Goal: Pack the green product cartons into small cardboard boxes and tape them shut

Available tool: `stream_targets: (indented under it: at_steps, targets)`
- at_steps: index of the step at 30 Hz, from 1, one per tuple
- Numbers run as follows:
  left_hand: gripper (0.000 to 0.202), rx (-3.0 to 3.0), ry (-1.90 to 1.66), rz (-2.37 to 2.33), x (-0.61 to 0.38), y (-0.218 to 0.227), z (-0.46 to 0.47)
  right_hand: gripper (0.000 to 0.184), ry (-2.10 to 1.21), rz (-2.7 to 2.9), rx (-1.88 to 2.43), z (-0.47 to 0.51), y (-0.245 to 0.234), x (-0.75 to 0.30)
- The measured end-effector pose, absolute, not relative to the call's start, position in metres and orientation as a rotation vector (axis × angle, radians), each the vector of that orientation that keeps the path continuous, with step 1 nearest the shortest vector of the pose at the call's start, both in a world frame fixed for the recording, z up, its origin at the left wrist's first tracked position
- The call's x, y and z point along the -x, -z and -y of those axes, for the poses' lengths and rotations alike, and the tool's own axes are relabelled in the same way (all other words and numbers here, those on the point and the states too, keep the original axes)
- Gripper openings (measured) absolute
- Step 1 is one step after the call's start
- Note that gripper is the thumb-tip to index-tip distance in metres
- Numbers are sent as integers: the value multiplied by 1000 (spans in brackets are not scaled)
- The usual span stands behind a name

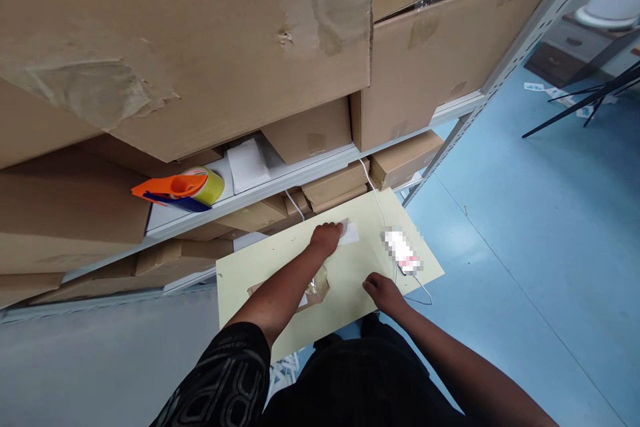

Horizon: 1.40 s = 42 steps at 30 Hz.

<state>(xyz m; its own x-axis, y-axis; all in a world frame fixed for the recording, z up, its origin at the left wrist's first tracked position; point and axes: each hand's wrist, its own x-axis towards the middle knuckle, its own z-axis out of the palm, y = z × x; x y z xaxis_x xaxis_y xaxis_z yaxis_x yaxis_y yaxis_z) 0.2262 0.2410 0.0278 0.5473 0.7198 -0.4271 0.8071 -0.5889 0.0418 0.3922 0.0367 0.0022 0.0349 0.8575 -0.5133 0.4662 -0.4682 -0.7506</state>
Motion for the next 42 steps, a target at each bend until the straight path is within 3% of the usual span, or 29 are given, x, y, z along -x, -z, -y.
stream_targets:
  at_steps: [5, 13, 18, 21, 27, 31, 34, 37, 42]
  targets:
    - [28, -2641, 321, -1188, -219, -34, -236, 16, -1174, 1381, 1947, -83, -11, -383]
    - [28, -2714, 93, -905, -237, -42, -236, 48, -895, 1476, 1999, -126, 3, -380]
    - [35, -2689, 149, -773, -251, -47, -229, 25, -757, 1669, 2100, -151, 9, -374]
    - [38, -2663, 97, -756, -250, -49, -225, 13, -772, 1627, 2152, -162, 13, -376]
    - [43, -2384, -121, -1375, -244, -29, -228, 31, -854, 1522, 2237, -163, 18, -389]
    - [55, -1980, -184, -1537, -249, -10, -236, 22, -907, 1470, 2215, -160, 24, -391]
    - [57, -1863, -299, -1502, -255, -2, -239, 38, -898, 1472, 2092, -159, 28, -388]
    - [54, -1699, -330, -1599, -261, 2, -242, 52, -851, 1570, 1974, -161, 29, -382]
    - [38, -1675, -218, -1543, -262, 8, -246, 47, -1021, 1274, 1937, -177, 18, -376]
